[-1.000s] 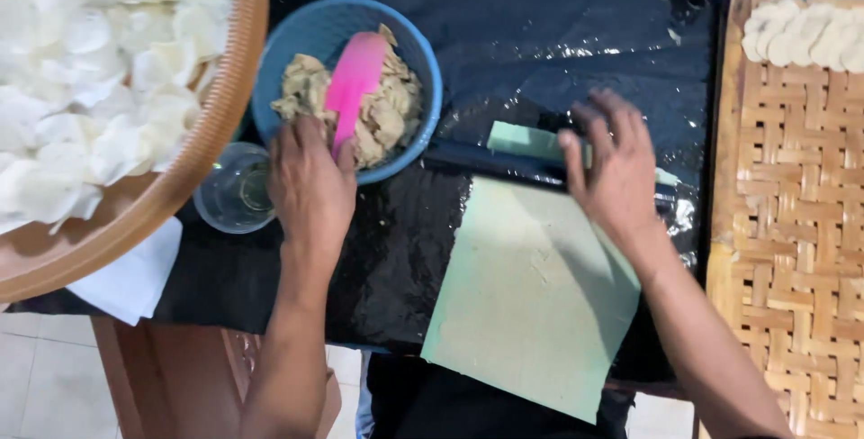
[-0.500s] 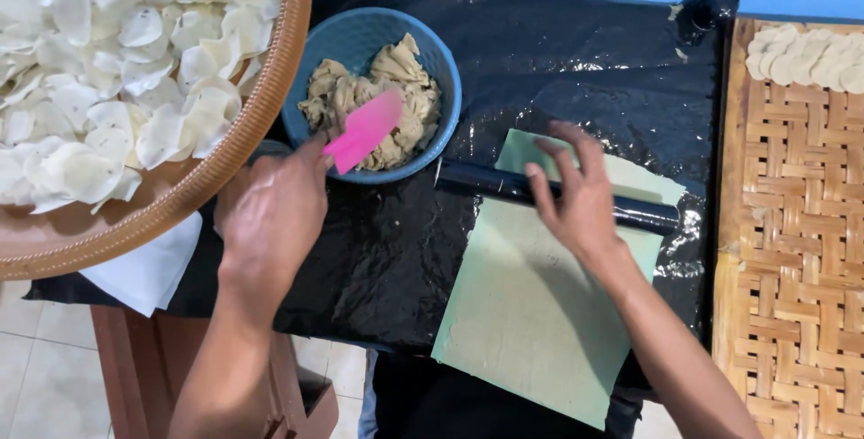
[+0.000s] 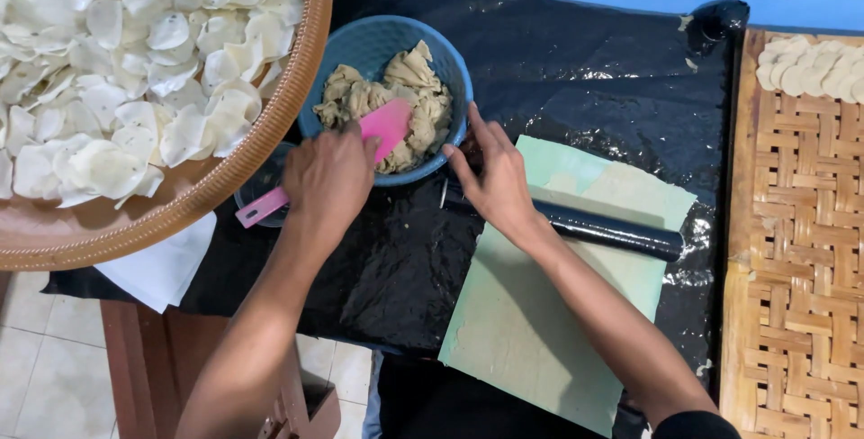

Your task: Flattening dough or vegetable slices into thin chips using a rolling pin.

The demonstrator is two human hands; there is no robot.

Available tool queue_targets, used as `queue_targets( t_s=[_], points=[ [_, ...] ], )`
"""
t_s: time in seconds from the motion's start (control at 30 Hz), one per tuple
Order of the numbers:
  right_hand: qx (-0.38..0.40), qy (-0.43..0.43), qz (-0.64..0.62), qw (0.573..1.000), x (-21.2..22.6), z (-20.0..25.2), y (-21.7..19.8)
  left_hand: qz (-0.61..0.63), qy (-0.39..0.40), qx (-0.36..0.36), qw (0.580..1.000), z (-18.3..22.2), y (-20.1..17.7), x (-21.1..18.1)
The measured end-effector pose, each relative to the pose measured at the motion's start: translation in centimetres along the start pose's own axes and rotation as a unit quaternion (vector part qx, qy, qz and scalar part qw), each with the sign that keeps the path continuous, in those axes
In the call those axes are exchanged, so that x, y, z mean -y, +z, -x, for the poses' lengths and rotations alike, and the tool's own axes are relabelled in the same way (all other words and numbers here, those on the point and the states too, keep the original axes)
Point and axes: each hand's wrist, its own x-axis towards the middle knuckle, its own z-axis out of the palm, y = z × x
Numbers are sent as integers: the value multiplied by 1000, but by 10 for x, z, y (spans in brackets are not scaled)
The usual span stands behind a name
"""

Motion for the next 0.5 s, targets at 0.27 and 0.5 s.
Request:
queue_targets(
  t_s=[0.27,0.5],
  points=[
    [-27,2,-35,999,-9,4,10,17,16,-8,1000,-9,22,-26],
    [-33,-5,-45,998,-19,4,8,-21,-44,-77,996,-3,6,-27]
  ],
)
